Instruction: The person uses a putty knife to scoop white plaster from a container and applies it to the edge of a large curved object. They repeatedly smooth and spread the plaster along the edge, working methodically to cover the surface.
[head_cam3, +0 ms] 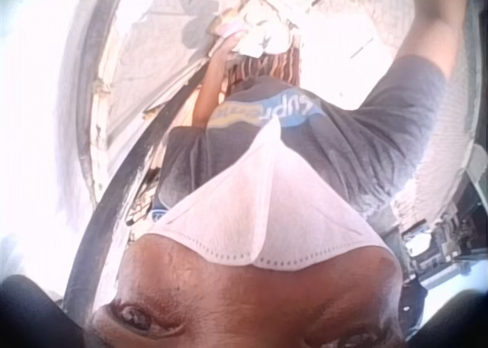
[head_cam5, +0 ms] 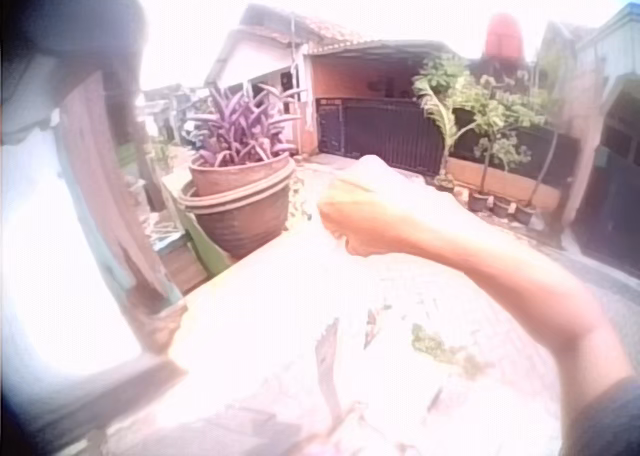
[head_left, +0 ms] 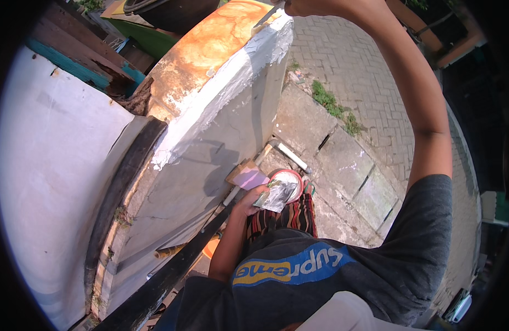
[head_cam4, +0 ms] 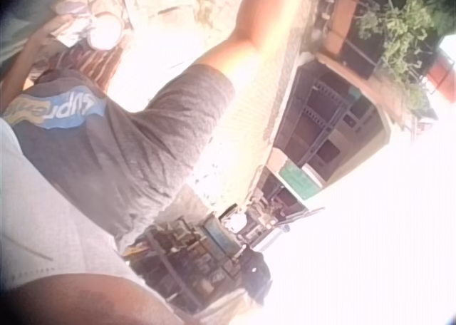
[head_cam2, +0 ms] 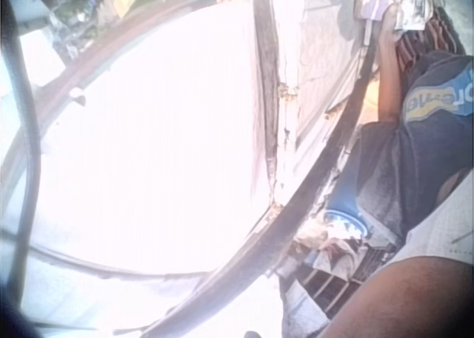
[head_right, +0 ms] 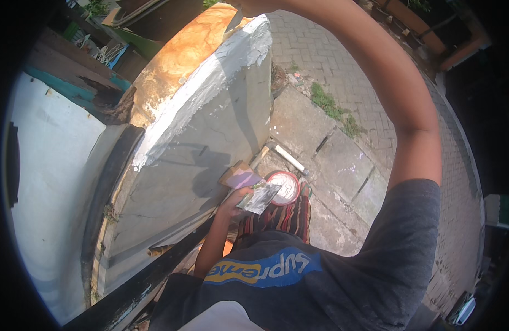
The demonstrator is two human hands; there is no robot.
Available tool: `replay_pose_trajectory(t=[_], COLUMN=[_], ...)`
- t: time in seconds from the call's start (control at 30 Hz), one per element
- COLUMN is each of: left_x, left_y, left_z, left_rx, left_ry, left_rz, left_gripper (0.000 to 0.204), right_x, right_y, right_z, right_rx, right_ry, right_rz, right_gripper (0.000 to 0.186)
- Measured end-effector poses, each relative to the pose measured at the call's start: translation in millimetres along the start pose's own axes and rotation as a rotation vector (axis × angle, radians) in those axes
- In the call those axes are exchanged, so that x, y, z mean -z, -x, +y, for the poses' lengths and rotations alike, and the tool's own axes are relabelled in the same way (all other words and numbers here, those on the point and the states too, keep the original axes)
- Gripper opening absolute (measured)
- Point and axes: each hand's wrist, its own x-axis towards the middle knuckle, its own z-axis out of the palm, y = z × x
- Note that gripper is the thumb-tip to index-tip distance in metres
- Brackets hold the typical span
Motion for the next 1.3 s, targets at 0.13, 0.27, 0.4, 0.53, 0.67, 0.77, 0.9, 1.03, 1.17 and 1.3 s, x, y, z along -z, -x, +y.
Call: replay_pose_trajectory(t=[0.13, 0.27, 0.4, 0.53, 0.67, 0.77, 0.9, 1.03, 1.17, 1.3], left_x=[-4, 6, -1, -4, 0, 9, -9, 13, -4, 3], left_y=[1, -4, 1, 3, 0, -4, 6, -8, -6, -7], left_z=[0, -6, -2, 2, 0, -5, -1, -5, -2, -5], left_rx=[0.017, 0.015, 0.010, 0.017, 0.000, -0.003, -0.016, 0.006, -0.011, -0.005], left_ry=[0.011, 0.008, -0.007, -0.017, -0.027, -0.007, 0.003, 0.012, 0.018, 0.035], left_rz=[0.004, 0.005, 0.008, -0.004, -0.039, -0.059, 0.093, -0.071, 0.001, -0.046], left_gripper=[0.034, 0.035, 0.035, 0.034, 0.034, 0.034, 0.025, 0.031, 0.031, 0.029], right_x=[1, 1, 2, 5, 8, 7, 4, 13, 16, 19], right_y=[0, -3, -3, 2, 3, 1, -3, 4, 7, 2], right_z=[-2, -1, 0, -5, -6, -3, -9, -9, -6, -12], right_rx=[-0.005, -0.001, 0.001, -0.006, -0.009, -0.007, 0.010, -0.008, -0.018, -0.004], right_ry=[-0.009, -0.015, -0.016, -0.012, -0.011, -0.014, -0.031, -0.015, -0.007, -0.015], right_rz=[-0.003, 0.003, 0.002, 0.001, -0.003, -0.003, 0.000, -0.023, -0.033, -0.043], right_gripper=[0.010, 0.010, 0.011, 0.011, 0.012, 0.012, 0.013, 0.013, 0.014, 0.014])
